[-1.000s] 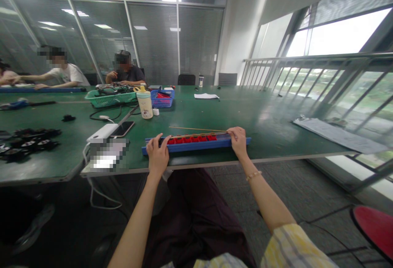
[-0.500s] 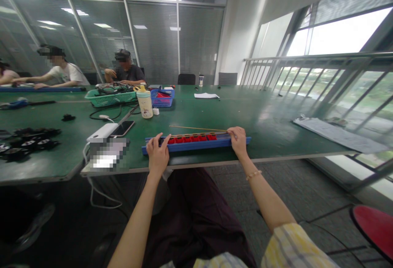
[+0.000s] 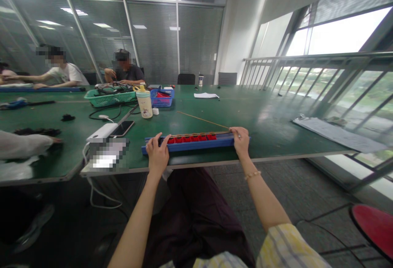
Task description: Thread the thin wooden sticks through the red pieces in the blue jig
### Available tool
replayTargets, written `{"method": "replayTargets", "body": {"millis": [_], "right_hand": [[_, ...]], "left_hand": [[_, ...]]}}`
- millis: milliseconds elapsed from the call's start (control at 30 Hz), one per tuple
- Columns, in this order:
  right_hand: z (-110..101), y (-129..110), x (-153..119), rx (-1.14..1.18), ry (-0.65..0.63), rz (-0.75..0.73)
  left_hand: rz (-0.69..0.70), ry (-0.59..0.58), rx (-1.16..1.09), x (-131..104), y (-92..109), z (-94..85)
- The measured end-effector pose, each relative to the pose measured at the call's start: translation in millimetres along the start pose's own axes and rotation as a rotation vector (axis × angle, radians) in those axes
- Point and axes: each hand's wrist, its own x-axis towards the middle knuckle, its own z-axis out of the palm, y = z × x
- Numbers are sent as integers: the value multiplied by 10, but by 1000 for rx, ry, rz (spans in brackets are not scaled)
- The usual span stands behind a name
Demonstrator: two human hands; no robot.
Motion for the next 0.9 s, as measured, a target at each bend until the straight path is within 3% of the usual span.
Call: {"method": "replayTargets", "body": {"millis": [433,900], "right_hand": [[20,-89,3,-20,-125,-128],[41,-55,-4,-34,-179,-119]], "left_hand": [[-12,31,-9,1,2,37],[-30,15,10,4,-1,57]]}}
